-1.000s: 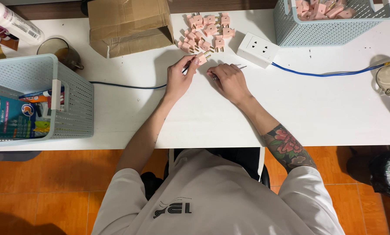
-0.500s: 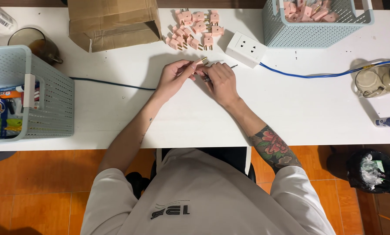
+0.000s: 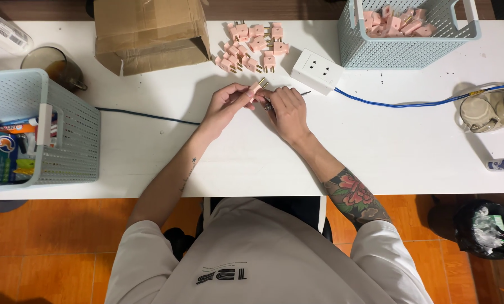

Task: The person uses a screwdriver to tighten screws on small pink electrical components on a white table. They then insert one of the components into a white power strip and test it by pressing the switch.

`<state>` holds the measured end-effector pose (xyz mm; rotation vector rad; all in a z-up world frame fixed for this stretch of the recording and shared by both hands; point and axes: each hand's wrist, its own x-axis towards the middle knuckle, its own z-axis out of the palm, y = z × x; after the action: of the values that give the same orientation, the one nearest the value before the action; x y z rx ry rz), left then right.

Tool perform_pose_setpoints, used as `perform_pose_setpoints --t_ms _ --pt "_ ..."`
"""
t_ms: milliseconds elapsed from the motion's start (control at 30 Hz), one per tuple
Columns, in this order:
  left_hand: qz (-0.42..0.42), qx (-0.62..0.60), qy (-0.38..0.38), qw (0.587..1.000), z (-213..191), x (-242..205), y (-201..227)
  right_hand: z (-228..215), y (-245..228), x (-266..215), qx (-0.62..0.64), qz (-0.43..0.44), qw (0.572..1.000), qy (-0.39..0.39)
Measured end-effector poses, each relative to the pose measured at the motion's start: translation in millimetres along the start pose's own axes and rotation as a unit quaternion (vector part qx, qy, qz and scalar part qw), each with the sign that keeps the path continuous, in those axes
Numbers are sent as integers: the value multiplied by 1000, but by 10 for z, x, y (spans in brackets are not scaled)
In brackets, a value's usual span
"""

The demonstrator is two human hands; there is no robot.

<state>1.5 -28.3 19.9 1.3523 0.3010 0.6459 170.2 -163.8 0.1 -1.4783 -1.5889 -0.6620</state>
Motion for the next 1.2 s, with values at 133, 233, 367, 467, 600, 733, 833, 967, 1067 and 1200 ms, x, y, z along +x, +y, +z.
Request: perform_pose_setpoints --t_ms 133,233,367,467,600,733,833,967,1067,1200 --pt "-14 -7 -5 1000 -16 -4 17 -23 -29 10 21 16 1000 2" --pt "-25 -16 -17 999 -3 -1 74 -76 -80 73 25 13 1000 -2" --pt "-31 -34 -29 999 -11 -20 90 -124 -114 77 77 73 994 -1" --pt "-25 -35 -39 998 -100 23 -50 -161 -160 109 112 121 986 -2" --pt "-18 -32 -41 998 -32 4 25 -195 -226 149 132 156 979 -7" --pt "-16 -36 -36 999 -43 11 -19 -128 -142 61 129 140 982 -3" --pt "-23 -42 -29 998 -43 -8 -55 -121 -156 54 90 109 990 -8" --pt "-22 -47 -17 999 -38 14 -72 -105 -142 56 32 76 997 -12" --pt "-27 -47 -16 998 -33 19 -75 -97 -131 32 36 77 996 -10" --pt "-30 -37 -16 999 -38 19 -52 -150 -164 83 112 116 987 5"
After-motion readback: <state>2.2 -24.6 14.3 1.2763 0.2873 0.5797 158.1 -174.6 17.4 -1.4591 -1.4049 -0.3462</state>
